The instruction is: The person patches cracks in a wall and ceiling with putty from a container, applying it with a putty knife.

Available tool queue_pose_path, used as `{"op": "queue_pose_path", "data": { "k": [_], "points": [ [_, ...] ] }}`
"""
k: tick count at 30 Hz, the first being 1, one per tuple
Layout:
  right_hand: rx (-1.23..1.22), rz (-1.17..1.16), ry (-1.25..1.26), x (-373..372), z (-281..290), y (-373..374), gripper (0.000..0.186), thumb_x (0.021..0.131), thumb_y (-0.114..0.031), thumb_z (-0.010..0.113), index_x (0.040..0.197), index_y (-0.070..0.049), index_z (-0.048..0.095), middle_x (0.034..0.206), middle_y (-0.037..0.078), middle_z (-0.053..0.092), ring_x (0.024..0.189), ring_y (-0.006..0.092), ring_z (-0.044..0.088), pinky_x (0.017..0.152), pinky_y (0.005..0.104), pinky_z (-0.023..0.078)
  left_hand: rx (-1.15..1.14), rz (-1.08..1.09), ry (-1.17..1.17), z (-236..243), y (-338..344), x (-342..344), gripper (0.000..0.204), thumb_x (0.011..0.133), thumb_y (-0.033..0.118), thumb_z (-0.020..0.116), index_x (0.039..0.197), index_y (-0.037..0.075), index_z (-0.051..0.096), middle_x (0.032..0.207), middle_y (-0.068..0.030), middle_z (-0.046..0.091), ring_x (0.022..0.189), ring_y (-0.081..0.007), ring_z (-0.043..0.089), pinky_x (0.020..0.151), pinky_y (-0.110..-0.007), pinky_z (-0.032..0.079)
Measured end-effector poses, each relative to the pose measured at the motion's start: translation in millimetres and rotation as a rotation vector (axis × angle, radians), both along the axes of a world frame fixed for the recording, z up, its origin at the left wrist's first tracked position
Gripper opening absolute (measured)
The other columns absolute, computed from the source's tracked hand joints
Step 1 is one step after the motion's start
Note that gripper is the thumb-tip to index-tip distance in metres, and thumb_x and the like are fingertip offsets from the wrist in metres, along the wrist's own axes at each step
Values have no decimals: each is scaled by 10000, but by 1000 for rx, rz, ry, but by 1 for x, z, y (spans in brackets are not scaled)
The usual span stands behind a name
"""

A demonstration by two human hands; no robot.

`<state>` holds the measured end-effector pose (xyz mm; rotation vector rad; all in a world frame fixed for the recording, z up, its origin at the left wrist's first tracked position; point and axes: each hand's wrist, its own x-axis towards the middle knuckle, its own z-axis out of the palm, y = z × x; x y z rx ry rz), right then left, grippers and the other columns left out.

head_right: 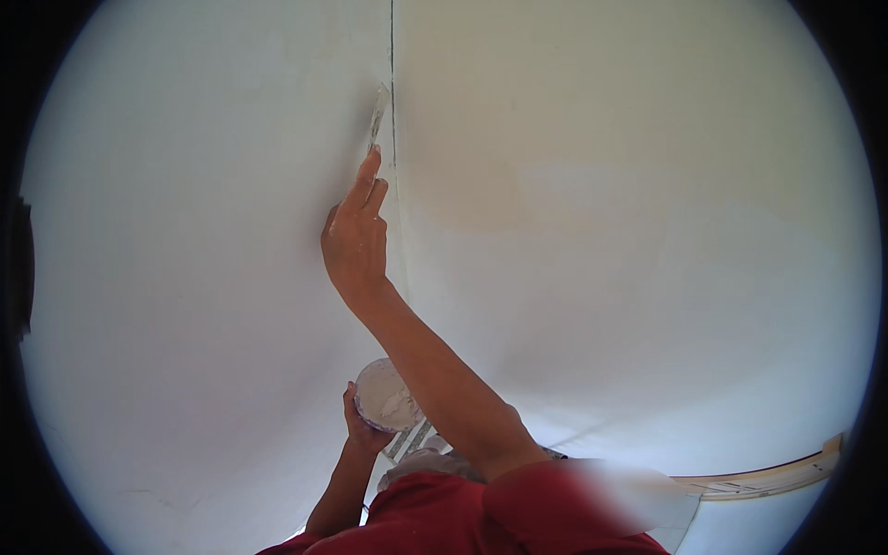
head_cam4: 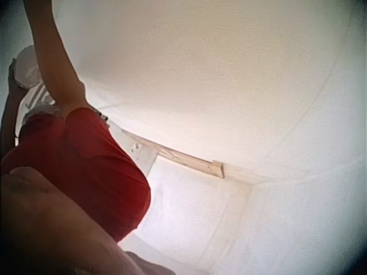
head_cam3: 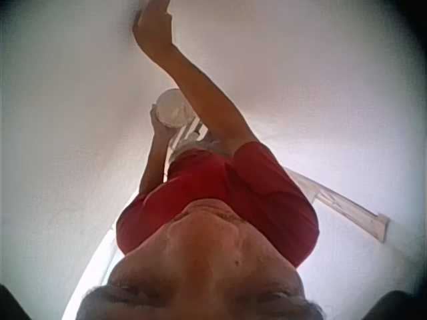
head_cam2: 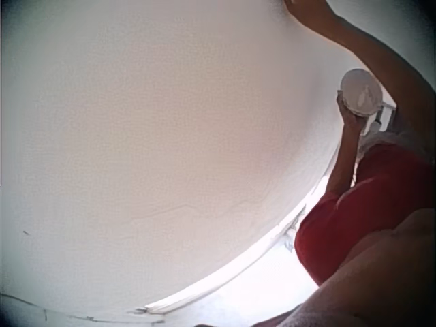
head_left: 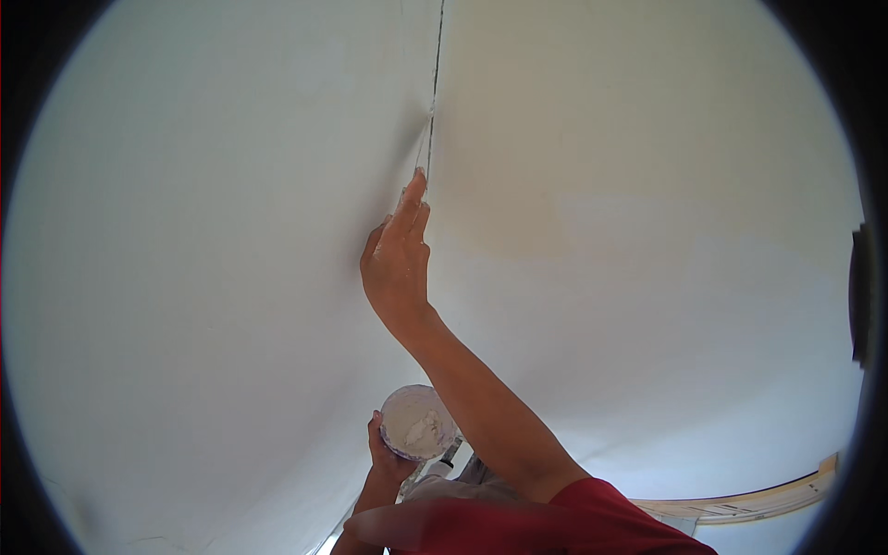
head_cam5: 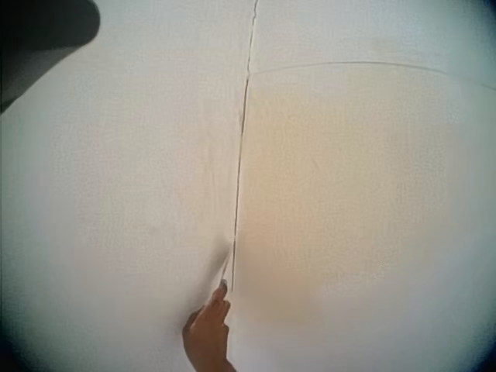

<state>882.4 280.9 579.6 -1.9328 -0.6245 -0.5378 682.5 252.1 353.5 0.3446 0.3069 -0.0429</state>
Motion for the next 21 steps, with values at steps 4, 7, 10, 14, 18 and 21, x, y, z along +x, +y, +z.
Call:
{"op": "queue_pose_path", "data": {
  "k": [4, 7, 10, 14, 18, 21],
  "points": [
    [54, -62, -64, 10, -32, 1, 706, 911, 126, 429, 1503, 56, 51, 1147, 318, 459, 745, 376, 635, 584, 358, 564, 4, 10, 27, 2, -1, 4, 891, 860, 750, 430, 1467, 99, 403, 1440, -143, 487, 1301, -343, 486, 1075, -527, 393],
    [13, 66, 178, -10, -36, -2, 700, 917, 121, 432, 1502, 52, 54, 1139, 315, 466, 744, 386, 634, 584, 361, 562, 3, 15, -6, 1, 4, 2, 886, 859, 750, 433, 1464, 104, 408, 1433, -144, 493, 1295, -343, 492, 1066, -531, 399],
    [59, 47, 123, -13, -18, -7, 704, 917, 117, 435, 1503, 43, 51, 1140, 314, 468, 751, 390, 636, 586, 360, 560, 20, 7, 29, 11, -1, 0, 883, 856, 751, 437, 1462, 108, 412, 1427, -140, 497, 1293, -342, 491, 1058, -536, 404],
    [19, 37, 129, -14, -35, -6, 707, 919, 114, 436, 1505, 34, 50, 1138, 313, 469, 745, 389, 634, 577, 361, 557, 8, -4, 3, 3, -1, 0, 884, 855, 751, 438, 1458, 106, 415, 1421, -137, 500, 1292, -342, 488, 1051, -536, 408],
    [49, 56, 120, -24, -62, -17, 714, 917, 111, 441, 1509, 27, 51, 1148, 320, 469, 811, 412, 653, 607, 376, 574, 3, 9, 21, 5, -2, -1, 886, 849, 752, 447, 1459, 110, 412, 1419, -140, 499, 1291, -343, 486, 1050, -535, 409],
    [-15, 84, 204, -22, -56, -21, 716, 918, 106, 441, 1511, 24, 47, 1155, 321, 469, 849, 423, 662, 625, 388, 584, 8, 8, 26, 0, 0, -1, 885, 849, 751, 447, 1460, 112, 411, 1421, -142, 496, 1291, -345, 486, 1054, -537, 405]
  ]
}}
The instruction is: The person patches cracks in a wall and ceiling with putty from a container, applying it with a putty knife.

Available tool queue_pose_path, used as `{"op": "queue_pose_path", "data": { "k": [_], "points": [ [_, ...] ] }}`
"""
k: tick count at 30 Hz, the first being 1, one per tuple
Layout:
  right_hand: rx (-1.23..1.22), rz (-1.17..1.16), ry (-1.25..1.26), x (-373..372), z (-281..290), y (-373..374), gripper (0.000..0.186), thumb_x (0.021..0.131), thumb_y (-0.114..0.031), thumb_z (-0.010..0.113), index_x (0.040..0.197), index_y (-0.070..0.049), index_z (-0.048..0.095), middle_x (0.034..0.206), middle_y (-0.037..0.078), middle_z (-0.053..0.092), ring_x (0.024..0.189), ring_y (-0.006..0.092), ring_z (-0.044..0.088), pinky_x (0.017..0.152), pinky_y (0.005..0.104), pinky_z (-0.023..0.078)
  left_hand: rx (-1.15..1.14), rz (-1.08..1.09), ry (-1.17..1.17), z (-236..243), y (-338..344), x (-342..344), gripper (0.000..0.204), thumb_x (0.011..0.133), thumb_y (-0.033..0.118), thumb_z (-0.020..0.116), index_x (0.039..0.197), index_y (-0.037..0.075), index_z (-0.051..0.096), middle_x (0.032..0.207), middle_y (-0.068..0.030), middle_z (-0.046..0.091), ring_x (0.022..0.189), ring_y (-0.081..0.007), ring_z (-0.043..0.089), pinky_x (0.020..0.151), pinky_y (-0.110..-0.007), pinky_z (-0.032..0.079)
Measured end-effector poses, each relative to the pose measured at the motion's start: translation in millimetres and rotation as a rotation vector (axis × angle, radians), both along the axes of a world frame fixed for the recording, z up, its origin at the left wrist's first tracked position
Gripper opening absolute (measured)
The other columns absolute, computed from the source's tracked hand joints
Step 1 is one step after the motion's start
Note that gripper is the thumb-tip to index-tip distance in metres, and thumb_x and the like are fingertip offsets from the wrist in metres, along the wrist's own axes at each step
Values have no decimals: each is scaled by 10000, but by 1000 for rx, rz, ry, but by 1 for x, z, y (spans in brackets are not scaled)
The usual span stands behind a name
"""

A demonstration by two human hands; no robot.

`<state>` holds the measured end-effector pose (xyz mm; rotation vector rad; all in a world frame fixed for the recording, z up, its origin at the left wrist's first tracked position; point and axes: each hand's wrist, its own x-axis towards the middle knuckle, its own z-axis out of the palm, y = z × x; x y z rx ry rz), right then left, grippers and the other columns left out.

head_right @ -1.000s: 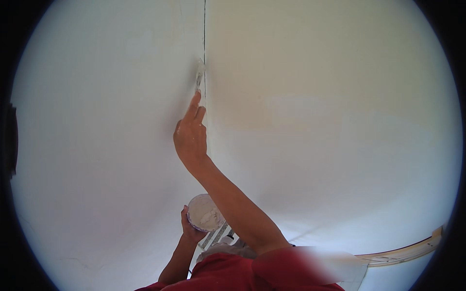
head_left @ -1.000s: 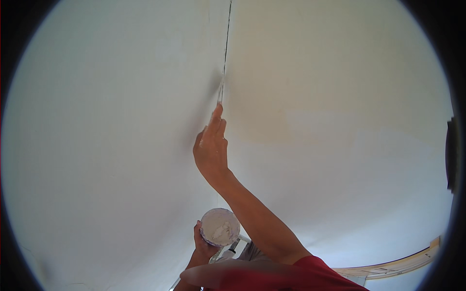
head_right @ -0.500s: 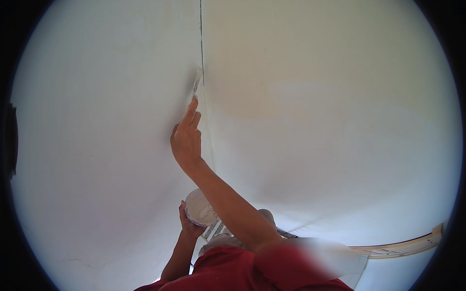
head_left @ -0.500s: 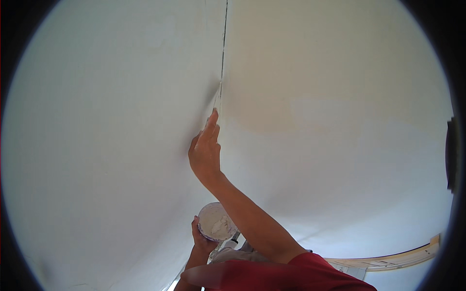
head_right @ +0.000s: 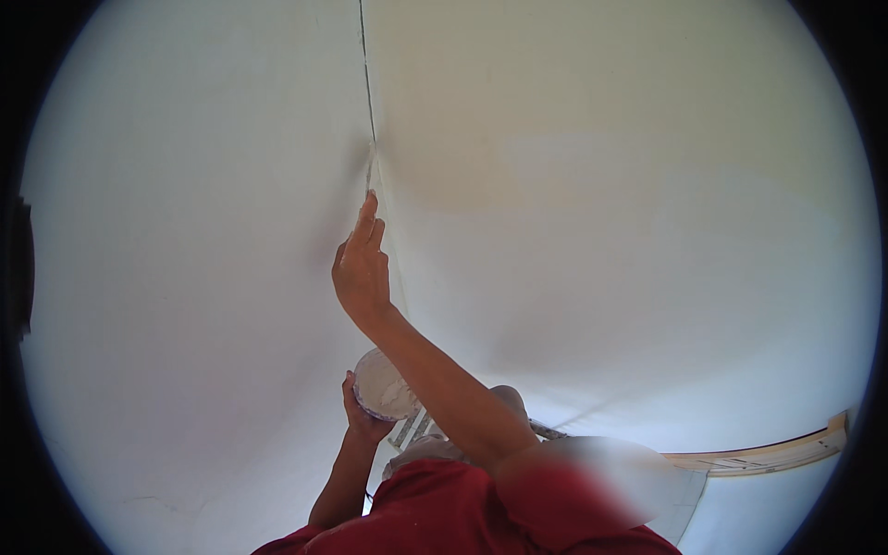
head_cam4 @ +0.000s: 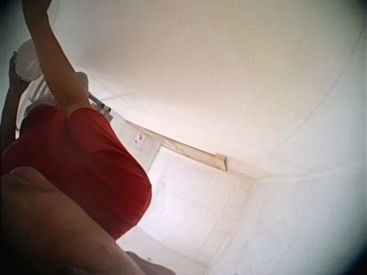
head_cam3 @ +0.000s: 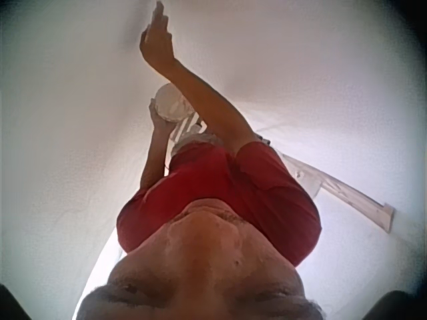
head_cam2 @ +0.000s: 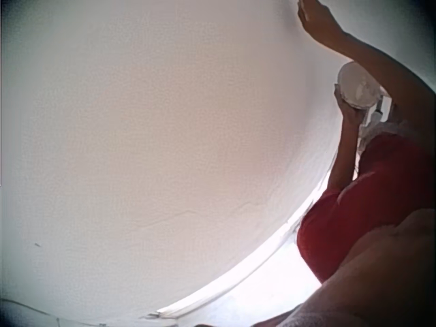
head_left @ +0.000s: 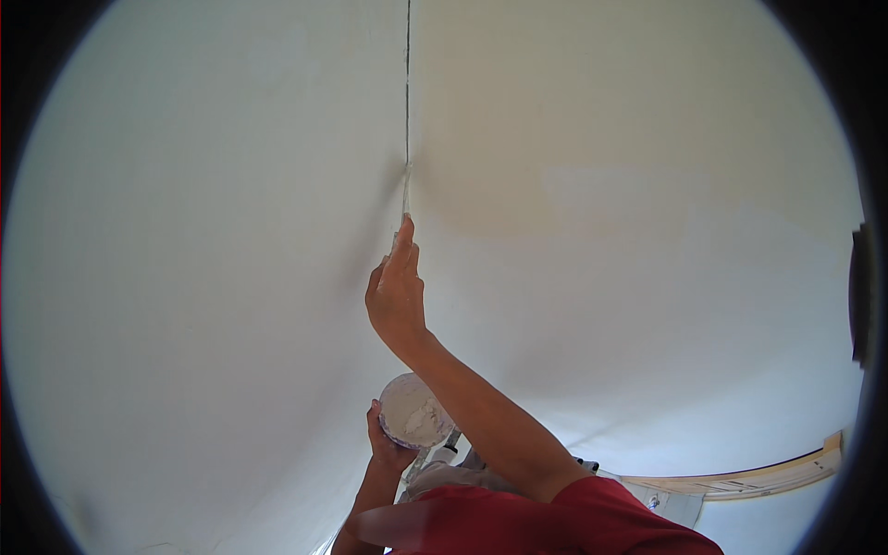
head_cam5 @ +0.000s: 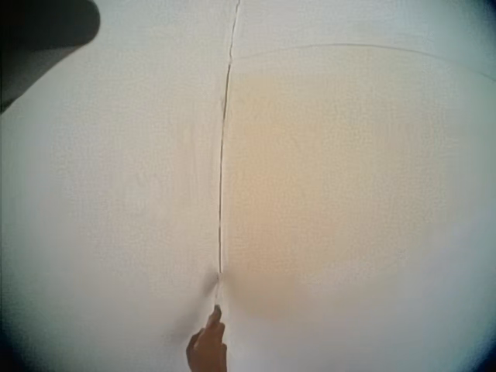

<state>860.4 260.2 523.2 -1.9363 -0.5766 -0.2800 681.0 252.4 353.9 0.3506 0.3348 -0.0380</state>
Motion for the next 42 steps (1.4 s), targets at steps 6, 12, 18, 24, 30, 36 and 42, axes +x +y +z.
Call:
{"op": "queue_pose_path", "data": {
  "k": [6, 12, 18, 24, 30, 36, 42],
  "points": [
    [16, -16, -96, 9, -1, 0, 702, 926, 89, 448, 1507, 38, 58, 1151, 317, 475, 776, 397, 659, 562, 392, 567, -36, 23, 0, 3, -1, 1, 862, 861, 714, 475, 1440, 77, 429, 1419, -149, 503, 1297, -350, 487, 1073, -533, 394],
    [-51, 12, -36, 3, -18, -7, 674, 932, 81, 450, 1502, 55, 92, 1142, 312, 484, 762, 398, 658, 544, 391, 563, 9, 23, 11, 5, -1, 1, 892, 857, 750, 431, 1464, 96, 405, 1437, -146, 484, 1302, -349, 479, 1067, -531, 395],
    [-108, -53, -195, 7, -10, -15, 666, 908, 86, 477, 1499, 56, 170, 1092, 268, 496, 584, 304, 596, 462, 347, 522, -33, 17, -5, 6, -2, 1, 830, 884, 702, 444, 1441, 86, 432, 1421, -140, 504, 1302, -340, 483, 1072, -523, 395],
    [-333, -117, -329, 4, -28, -51, 685, 839, 95, 544, 1482, -6, 330, 954, 174, 492, 512, 222, 516, 409, 324, 474, -39, 26, -14, 5, -1, 0, 832, 883, 705, 442, 1445, 91, 428, 1431, -139, 492, 1310, -342, 472, 1076, -528, 391],
    [-253, -171, -498, 46, 0, -72, 713, 799, 122, 568, 1467, -60, 400, 935, 128, 474, 578, 207, 552, 456, 325, 501, -6, 20, -20, 7, -1, 2, 853, 872, 717, 449, 1454, 95, 415, 1444, -151, 474, 1325, -350, 456, 1089, -543, 380],
    [-398, -67, -570, 52, -40, -92, 727, 782, 129, 575, 1458, -99, 433, 911, 96, 487, 637, 210, 566, 523, 327, 523, 13, 26, -15, 8, -3, 2, 870, 861, 728, 454, 1463, 102, 405, 1451, -154, 465, 1332, -353, 451, 1096, -554, 373],
    [-390, -107, -518, 49, -17, -85, 640, 830, 69, 576, 1429, -133, 482, 872, 118, 482, 652, 232, 589, 503, 346, 519, 27, 20, 13, 9, -1, 0, 874, 863, 733, 439, 1465, 101, 403, 1457, -156, 461, 1329, -355, 453, 1095, -557, 373]
  ]
}}
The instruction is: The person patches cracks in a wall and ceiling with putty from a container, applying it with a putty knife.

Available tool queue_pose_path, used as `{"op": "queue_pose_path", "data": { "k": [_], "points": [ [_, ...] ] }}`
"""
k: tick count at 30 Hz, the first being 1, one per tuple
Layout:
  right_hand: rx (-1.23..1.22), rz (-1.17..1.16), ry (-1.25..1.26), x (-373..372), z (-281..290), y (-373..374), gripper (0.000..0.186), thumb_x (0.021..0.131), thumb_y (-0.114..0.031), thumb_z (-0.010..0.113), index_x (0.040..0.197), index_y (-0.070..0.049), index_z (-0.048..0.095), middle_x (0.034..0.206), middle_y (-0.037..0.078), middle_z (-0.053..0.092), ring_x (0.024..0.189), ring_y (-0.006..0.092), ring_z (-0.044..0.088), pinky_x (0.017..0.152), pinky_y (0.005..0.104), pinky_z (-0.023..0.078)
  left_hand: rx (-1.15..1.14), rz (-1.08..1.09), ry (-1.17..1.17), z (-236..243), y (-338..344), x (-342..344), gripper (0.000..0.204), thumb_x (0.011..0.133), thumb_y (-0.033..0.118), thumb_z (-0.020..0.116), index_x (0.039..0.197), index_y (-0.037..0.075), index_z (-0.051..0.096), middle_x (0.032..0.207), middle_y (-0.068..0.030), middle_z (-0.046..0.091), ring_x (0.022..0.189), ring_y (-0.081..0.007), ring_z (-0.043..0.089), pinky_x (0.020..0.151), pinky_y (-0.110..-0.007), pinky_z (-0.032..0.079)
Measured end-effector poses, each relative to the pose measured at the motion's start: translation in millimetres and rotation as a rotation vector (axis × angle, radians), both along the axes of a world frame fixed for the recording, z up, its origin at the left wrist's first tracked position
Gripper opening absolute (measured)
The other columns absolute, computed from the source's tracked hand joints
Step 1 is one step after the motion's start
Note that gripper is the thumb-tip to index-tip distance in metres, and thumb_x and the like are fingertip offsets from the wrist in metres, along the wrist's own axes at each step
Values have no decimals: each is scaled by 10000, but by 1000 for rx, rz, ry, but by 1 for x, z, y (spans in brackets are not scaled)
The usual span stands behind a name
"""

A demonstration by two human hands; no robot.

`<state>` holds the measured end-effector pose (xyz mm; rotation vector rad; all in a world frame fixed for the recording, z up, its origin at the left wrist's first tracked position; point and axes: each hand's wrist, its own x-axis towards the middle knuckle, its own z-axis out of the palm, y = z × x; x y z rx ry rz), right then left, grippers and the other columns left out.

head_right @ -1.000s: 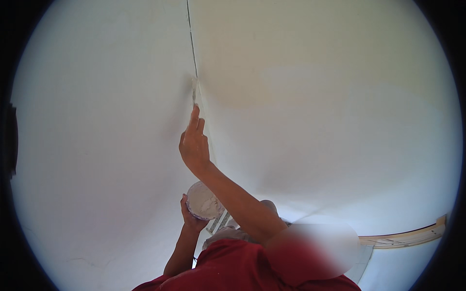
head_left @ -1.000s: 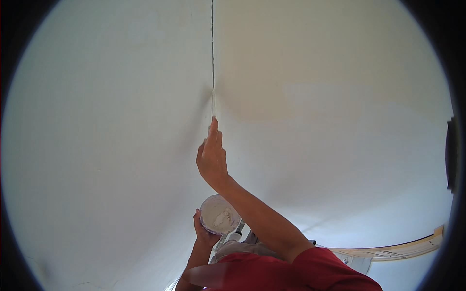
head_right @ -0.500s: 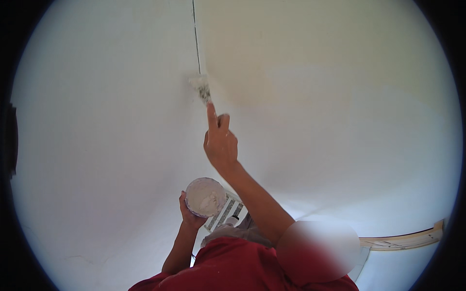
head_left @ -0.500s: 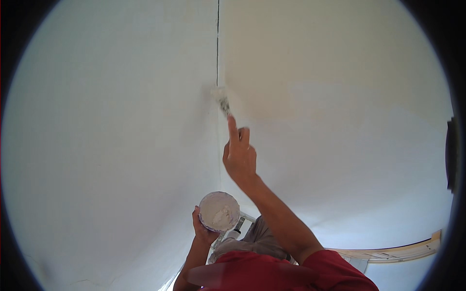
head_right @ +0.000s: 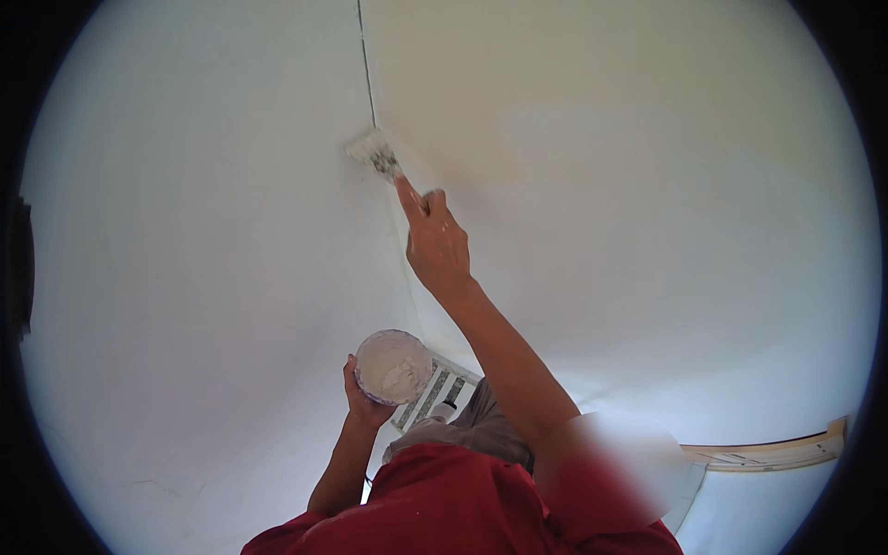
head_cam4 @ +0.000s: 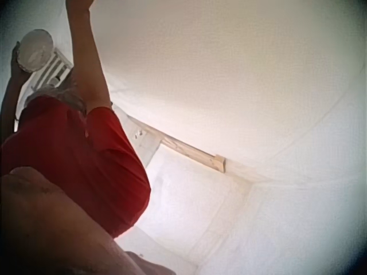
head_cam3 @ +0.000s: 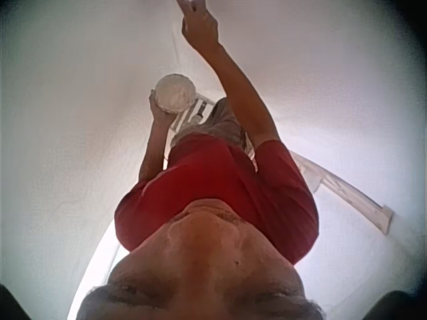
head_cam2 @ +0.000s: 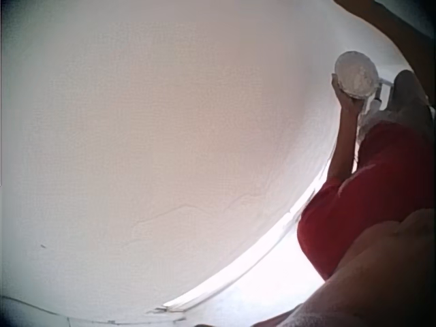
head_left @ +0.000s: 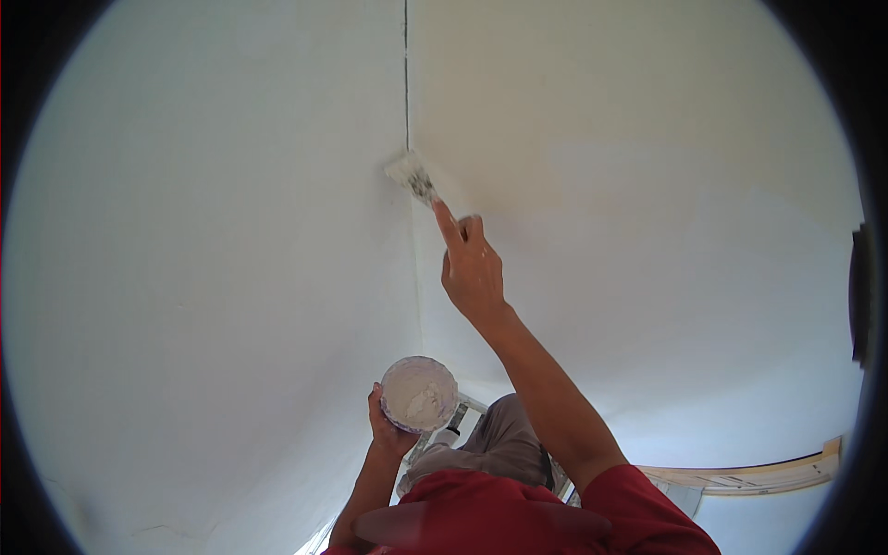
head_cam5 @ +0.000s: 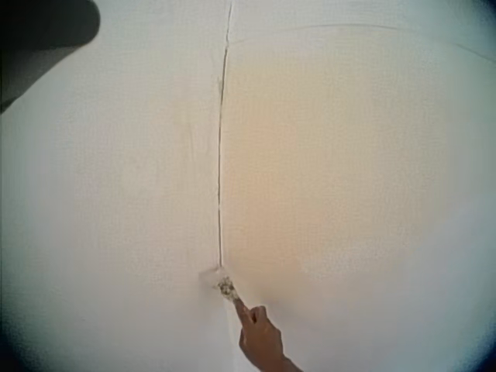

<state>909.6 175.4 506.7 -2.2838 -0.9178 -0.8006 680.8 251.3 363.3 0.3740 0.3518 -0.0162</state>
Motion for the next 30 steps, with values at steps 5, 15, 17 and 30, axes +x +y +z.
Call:
{"op": "queue_pose_path", "data": {
  "k": [5, 15, 17, 30],
  "points": [
    [-30, 26, -32, 5, -14, 6, 684, 818, 128, 558, 1442, -139, 472, 882, 105, 486, 652, 218, 551, 518, 343, 505, -30, -12, 20, -1, -4, -1, 877, 865, 734, 431, 1468, 99, 399, 1459, -158, 458, 1329, -357, 453, 1098, -554, 370],
    [61, 37, -97, 10, 1, 6, 595, 862, 51, 544, 1426, -128, 490, 873, 118, 495, 678, 246, 595, 517, 354, 533, 4, -26, -29, 3, 1, 12, 887, 869, 738, 412, 1476, 91, 388, 1465, -166, 454, 1340, -362, 443, 1106, -559, 360],
    [-78, 4, -158, 9, -5, 7, 610, 869, 30, 537, 1451, -138, 459, 875, 120, 495, 691, 247, 591, 516, 337, 529, -8, -17, -26, 5, 1, 2, 880, 871, 729, 410, 1477, 91, 387, 1471, -162, 450, 1343, -366, 440, 1112, -564, 352],
    [449, 275, 64, -13, 251, -42, 302, 978, -97, 540, 1259, -2, 484, 690, 74, 524, 561, 177, 479, 567, 312, 432, 39, 30, -96, -8, 15, 4, 876, 849, 709, 434, 1467, 88, 392, 1469, -172, 447, 1361, -394, 410, 1126, -616, 295]
  ]
}}
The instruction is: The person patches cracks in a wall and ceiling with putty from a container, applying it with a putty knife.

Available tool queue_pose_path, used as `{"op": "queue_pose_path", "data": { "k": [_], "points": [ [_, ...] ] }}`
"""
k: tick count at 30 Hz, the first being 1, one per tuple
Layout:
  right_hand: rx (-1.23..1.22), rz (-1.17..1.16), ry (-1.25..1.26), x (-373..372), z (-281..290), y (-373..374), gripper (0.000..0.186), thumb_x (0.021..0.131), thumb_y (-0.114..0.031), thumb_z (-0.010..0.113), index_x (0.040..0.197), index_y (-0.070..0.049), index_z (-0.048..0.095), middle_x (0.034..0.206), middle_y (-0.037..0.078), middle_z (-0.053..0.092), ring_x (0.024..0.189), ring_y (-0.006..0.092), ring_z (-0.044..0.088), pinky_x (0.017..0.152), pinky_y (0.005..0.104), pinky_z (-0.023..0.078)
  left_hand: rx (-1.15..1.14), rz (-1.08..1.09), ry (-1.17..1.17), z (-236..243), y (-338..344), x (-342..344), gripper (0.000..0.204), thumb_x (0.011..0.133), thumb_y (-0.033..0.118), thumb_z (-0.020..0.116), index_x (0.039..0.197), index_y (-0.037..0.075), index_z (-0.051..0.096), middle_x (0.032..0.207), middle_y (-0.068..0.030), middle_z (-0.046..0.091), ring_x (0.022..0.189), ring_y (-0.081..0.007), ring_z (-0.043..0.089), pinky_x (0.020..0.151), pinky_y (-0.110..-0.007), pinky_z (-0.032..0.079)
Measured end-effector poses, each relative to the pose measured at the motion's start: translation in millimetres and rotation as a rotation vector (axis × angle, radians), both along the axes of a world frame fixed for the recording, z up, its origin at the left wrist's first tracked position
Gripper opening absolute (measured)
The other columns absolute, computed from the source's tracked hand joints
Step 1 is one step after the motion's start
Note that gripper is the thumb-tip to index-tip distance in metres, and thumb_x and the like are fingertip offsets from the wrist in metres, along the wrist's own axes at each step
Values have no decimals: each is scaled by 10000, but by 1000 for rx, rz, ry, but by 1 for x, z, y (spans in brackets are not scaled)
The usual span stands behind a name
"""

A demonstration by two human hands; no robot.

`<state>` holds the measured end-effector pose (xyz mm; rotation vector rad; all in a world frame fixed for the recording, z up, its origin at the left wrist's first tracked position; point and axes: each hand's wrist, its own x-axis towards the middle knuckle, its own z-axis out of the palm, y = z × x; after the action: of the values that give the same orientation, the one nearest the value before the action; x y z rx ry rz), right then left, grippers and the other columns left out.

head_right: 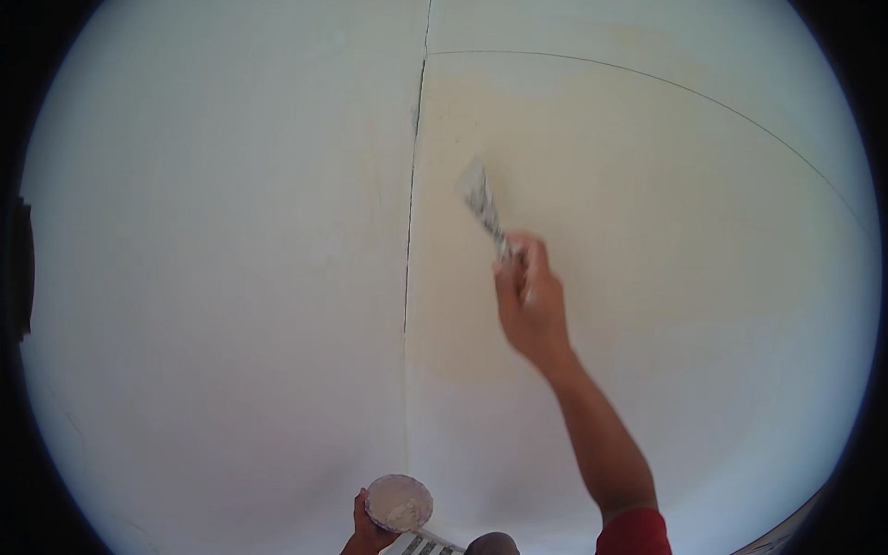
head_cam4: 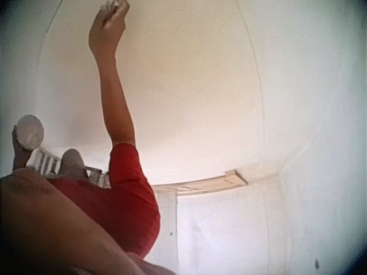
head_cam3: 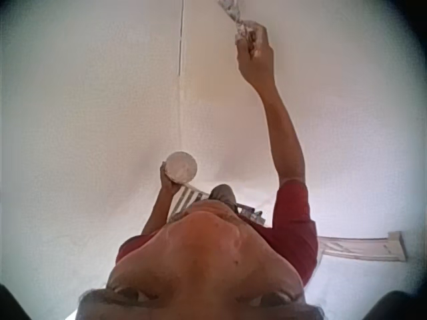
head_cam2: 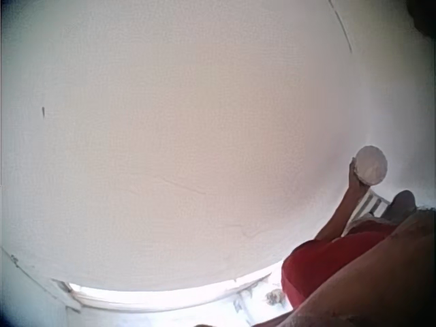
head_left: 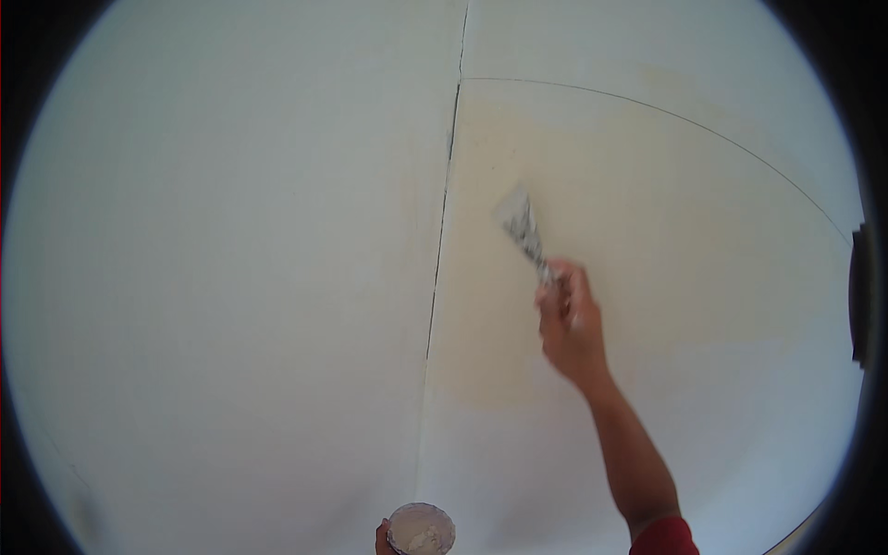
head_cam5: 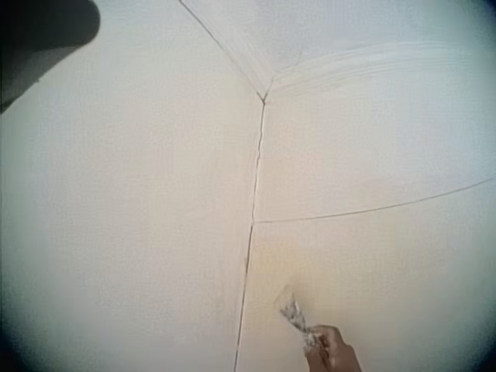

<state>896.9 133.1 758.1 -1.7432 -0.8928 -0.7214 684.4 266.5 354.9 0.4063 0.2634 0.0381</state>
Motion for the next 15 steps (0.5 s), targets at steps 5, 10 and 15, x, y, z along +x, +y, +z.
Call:
{"op": "queue_pose_path", "data": {
  "k": [5, 10, 15],
  "points": [
    [53, -156, -451, 16, 136, 20, 366, 988, -146, 498, 1312, 23, 480, 758, 132, 592, 680, 225, 577, 697, 332, 481, -77, 50, 4, 16, -1, 7, 849, 858, 688, 471, 1460, 93, 405, 1442, -167, 474, 1326, -384, 449, 1100, -592, 356],
    [20, -200, -415, 29, 207, 69, 422, 995, -216, 454, 1347, 15, 487, 953, 219, 687, 923, 375, 664, 852, 430, 500, -87, 94, 121, 24, -11, 17, 832, 868, 677, 514, 1460, 100, 410, 1425, -157, 491, 1306, -373, 465, 1085, -575, 401],
    [66, -220, -434, 63, 248, 85, 422, 991, -234, 447, 1332, -5, 544, 1064, 252, 685, 1034, 429, 642, 932, 464, 494, -161, 123, 94, 25, -11, 16, 829, 866, 673, 516, 1463, 107, 410, 1425, -156, 490, 1297, -376, 472, 1082, -575, 405]
  ]
}}
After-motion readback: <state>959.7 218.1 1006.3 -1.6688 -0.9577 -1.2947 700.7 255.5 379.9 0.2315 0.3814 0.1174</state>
